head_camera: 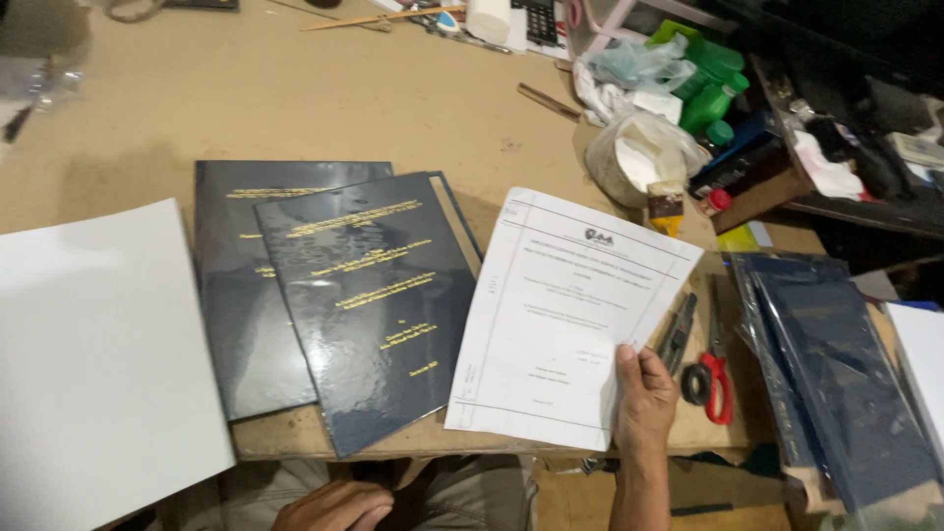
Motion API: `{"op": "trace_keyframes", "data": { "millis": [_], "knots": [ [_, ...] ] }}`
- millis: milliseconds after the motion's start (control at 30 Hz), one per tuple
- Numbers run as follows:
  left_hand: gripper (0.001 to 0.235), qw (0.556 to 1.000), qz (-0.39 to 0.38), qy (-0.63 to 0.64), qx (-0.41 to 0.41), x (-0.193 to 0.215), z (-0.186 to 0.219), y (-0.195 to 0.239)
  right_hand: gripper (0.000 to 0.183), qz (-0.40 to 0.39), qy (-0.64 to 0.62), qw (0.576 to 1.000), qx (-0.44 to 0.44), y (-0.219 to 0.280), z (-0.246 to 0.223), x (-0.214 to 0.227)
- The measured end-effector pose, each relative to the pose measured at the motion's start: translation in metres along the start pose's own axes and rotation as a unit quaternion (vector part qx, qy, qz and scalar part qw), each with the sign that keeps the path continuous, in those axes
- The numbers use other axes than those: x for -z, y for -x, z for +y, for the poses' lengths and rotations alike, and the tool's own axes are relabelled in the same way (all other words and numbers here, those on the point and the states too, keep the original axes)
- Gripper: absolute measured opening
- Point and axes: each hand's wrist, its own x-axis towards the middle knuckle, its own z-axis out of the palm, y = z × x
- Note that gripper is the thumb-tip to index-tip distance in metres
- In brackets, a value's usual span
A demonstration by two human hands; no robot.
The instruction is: Inspecting and organizing book covers and paper inserts on a workbench for binding.
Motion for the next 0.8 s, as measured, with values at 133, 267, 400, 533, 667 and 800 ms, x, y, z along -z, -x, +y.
{"op": "trace_keyframes", "data": {
  "millis": [133,267,400,533,667,800],
  "knots": [
    [0.020,0.998,-0.025,0.051,0.029,0.020,0.019,-0.006,0.013,0.039,0.043,0.998,0.010,-0.003,0.018,0.005],
    [0.037,0.985,-0.033,0.084,0.145,0.026,0.038,-0.002,0.012,0.054,0.017,0.998,0.006,0.006,0.003,-0.005],
    [0.029,0.995,-0.018,0.086,0.037,0.025,0.019,-0.001,0.012,0.069,0.058,0.996,-0.003,0.004,0.004,-0.005],
    [0.053,0.996,0.028,0.085,0.023,0.018,0.010,0.002,0.018,0.055,0.068,0.996,0.006,0.003,0.003,-0.003],
    [0.055,0.994,0.058,0.096,0.006,0.025,0.017,-0.002,0.013,0.064,0.063,0.996,-0.003,0.003,0.005,-0.003],
    [0.037,0.992,0.051,0.112,0.014,0.030,0.020,-0.007,0.018,0.065,0.077,0.995,-0.008,0.007,-0.004,-0.009]
  ]
}}
